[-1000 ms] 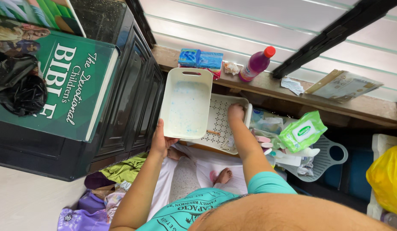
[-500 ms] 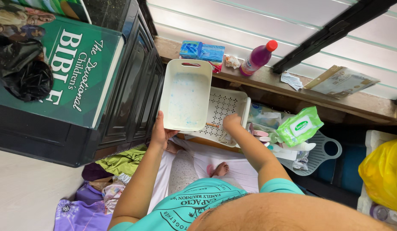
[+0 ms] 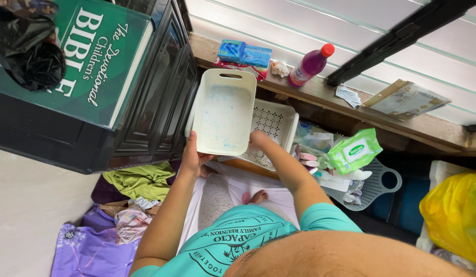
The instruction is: The person sits on the floor and cleans white plastic trays using wet wipes. They move various items like detergent and a book aside to access the trays, wipe the surfaces thoroughly, and then place the items back.
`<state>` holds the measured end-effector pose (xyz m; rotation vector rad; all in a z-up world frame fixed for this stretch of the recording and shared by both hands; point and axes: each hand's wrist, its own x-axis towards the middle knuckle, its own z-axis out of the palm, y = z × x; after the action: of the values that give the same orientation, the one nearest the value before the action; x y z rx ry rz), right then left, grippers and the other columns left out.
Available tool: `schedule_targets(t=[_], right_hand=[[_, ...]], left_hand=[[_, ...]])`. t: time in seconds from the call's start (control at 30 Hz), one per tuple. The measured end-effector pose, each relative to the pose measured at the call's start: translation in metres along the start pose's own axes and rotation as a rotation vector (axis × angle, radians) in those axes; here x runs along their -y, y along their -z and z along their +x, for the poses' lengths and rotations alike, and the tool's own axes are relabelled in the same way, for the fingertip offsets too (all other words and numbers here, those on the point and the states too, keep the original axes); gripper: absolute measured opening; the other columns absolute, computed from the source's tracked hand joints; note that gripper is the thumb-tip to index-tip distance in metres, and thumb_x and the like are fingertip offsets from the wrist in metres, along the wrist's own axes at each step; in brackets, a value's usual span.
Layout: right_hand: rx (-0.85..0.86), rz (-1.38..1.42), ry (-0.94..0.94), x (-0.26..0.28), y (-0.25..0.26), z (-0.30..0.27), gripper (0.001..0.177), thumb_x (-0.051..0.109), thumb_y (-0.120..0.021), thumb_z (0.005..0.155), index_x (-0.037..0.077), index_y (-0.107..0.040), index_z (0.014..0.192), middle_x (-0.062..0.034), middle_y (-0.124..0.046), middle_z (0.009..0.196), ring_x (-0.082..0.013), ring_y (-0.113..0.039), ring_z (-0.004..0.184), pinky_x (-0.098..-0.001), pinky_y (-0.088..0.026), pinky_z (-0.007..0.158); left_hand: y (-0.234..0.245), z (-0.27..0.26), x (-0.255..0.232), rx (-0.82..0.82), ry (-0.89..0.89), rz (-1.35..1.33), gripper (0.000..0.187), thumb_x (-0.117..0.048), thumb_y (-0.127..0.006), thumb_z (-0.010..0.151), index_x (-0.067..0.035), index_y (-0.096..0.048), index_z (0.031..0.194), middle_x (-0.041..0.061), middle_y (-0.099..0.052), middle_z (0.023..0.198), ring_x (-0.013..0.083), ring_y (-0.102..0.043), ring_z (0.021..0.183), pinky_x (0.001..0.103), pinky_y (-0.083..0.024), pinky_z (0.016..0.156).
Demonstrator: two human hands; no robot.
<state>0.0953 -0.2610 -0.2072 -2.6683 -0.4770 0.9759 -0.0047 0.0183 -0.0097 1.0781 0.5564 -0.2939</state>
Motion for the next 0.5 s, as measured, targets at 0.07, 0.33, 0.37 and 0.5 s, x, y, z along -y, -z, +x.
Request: schedule_targets(t=[0.07,0.33,0.37,0.5], right_hand=[[0.011,-0.033,0.078,-0.011,0.004,-0.005,0.022,0.013,-0.065,0.080,0.006,-0.073,0.098,-0.0194,-0.073,0.102,-0.0377,-0.069,0.099,-0.0464,-0.056,0.085],[0.246,-0.373,0.153,-0.006,0.010,-0.070,0.044,0.022,-0.078,0.077,0.006,-0.064,0.116,-0.0165,-0.065,0.118,-0.0339,-0.064,0.114,-0.0442,-0.056,0.091],[0.251,-0.411,0.129,-0.002,0.009,-0.072,0.046,0.019,-0.079,0.076,0.007,-0.063,0.118,-0.0156,-0.064,0.121,-0.0337,-0.064,0.114,-0.0451,-0.057,0.090],[0.218,-0.477,0.140,-0.010,-0.007,-0.064,0.048,0.019,-0.080,0.075,0.009,-0.066,0.120,-0.0140,-0.064,0.125,-0.0319,-0.067,0.114,-0.0461,-0.060,0.087]], left_hand=[[-0.001,-0.006,-0.001,-0.018,0.000,-0.014,0.073,-0.070,-0.044,0.095,-0.007,-0.060,0.129,0.008,-0.073,0.098,0.0115,-0.069,0.076,0.023,-0.057,0.058],[-0.005,-0.026,-0.001,-0.031,-0.029,-0.012,0.075,-0.069,-0.042,0.096,-0.005,-0.060,0.129,0.010,-0.074,0.097,0.0136,-0.072,0.077,0.023,-0.058,0.061],[-0.006,-0.028,-0.001,-0.028,-0.033,-0.015,0.075,-0.069,-0.042,0.095,-0.005,-0.060,0.129,0.009,-0.074,0.097,0.0132,-0.072,0.077,0.023,-0.058,0.061],[-0.009,-0.030,0.000,-0.048,-0.017,0.016,0.074,-0.069,-0.042,0.096,-0.006,-0.059,0.130,0.009,-0.073,0.097,0.0128,-0.070,0.076,0.024,-0.058,0.061]])
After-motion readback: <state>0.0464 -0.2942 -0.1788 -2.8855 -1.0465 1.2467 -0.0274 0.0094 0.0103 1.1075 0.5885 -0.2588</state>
